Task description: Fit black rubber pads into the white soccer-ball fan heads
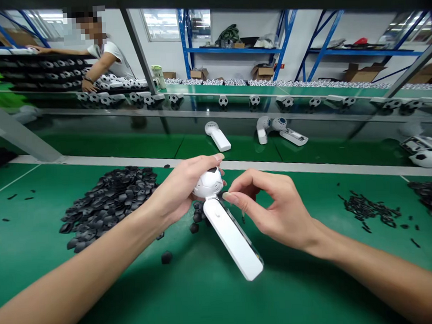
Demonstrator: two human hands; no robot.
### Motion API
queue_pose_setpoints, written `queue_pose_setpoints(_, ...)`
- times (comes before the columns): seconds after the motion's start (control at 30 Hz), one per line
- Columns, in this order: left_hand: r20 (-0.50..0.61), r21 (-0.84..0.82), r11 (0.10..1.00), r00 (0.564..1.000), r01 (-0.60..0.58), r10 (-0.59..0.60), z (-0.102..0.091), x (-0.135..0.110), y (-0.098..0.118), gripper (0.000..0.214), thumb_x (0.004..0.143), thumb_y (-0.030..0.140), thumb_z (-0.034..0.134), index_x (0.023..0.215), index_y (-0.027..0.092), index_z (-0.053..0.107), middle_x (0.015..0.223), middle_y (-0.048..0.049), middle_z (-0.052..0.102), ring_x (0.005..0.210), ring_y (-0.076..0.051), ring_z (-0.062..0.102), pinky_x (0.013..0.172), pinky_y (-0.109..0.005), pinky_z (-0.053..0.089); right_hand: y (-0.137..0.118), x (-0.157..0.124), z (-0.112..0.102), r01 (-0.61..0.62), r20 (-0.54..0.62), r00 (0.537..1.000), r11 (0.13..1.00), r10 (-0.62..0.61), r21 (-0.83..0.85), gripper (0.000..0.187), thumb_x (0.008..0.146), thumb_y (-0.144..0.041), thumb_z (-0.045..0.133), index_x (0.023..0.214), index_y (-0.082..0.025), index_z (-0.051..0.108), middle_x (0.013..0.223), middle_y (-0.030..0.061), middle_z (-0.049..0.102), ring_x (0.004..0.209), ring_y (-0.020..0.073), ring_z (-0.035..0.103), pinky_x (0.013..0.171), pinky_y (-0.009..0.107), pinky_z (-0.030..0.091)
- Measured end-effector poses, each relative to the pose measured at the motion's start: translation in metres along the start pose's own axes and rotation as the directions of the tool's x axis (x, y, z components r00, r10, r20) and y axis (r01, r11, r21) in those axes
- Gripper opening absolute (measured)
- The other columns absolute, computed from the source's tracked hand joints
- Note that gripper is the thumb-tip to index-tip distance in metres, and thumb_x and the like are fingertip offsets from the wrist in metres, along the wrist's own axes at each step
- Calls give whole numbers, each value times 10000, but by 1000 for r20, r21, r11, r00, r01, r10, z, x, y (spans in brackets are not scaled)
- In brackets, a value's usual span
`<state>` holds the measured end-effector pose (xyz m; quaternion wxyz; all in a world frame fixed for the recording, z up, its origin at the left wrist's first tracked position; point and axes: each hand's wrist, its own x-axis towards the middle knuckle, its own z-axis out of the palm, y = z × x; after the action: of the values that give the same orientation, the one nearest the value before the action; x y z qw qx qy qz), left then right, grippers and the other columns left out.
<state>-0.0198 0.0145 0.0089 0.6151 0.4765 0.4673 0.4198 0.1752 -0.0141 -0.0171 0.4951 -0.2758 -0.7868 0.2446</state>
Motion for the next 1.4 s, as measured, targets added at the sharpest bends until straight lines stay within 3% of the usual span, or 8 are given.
queue_pose_setpoints(0.17, 19, -36, 999, 1000, 12, -11, 6, -1, 0, 472, 746, 513, 926, 711, 165, 609, 678, 14, 541, 556, -93, 459, 450, -178, 379, 6, 1, 0, -43, -7, 999, 999, 43, -7, 125, 1003, -159, 734, 888, -177, 689, 799, -22, 751, 666, 88, 642, 583, 190, 483)
queue_pose_setpoints(0.33, 34, -90, 989, 992, 121, -118, 8, -1, -2, 451, 715, 513, 920, 749, 178, 621, 711, 11, 531, 576, -125, 496, 510, -242, 515, 13, 0, 2, -2, -7, 1000, 997, 2, -79, 126, 1003, -145, 729, 885, -171, 694, 804, -19, 757, 652, 88, 634, 608, 205, 481)
queue_pose_setpoints(0.53, 27, -54, 997, 999, 47, -46, 13, -7, -6, 437, 800, 504, 867, 756, 177, 581, 711, 20, 467, 572, -96, 391, 459, -198, 326, 11, -3, 4, 0, 16, 1000, 998, 1, -68, 153, 978, -154, 769, 848, -168, 690, 774, -22, 744, 604, 84, 596, 572, 213, 453)
queue_pose_setpoints(0.93, -50, 141, 985, 993, -97, 105, 19, -16, -2, 280, 872, 378, 767, 731, 176, 635, 690, 24, 532, 602, -107, 439, 506, -220, 320, 8, -3, 7, -283, 24, 959, 945, 283, 162, 212, 867, -229, 901, 744, -208, 730, 712, -57, 757, 585, 101, 608, 541, 249, 442)
queue_pose_setpoints(1.17, -55, 347, 929, 986, -130, 158, 20, -19, -4, 241, 842, 391, 700, 732, 181, 661, 784, -4, 635, 731, -153, 555, 619, -248, 411, 4, -5, 10, -384, 57, 923, 904, 380, 188, 356, 751, -227, 981, 738, -218, 626, 720, -75, 750, 643, 106, 676, 563, 214, 480)
queue_pose_setpoints(1.4, -101, 366, 920, 977, -139, 188, 23, -21, -3, 275, 835, 388, 669, 666, 181, 604, 700, 4, 568, 687, -151, 494, 584, -256, 368, -3, -4, 10, -411, 111, 911, 891, 397, 192, 335, 827, -248, 915, 785, -230, 583, 744, -62, 761, 699, 135, 733, 588, 227, 488)
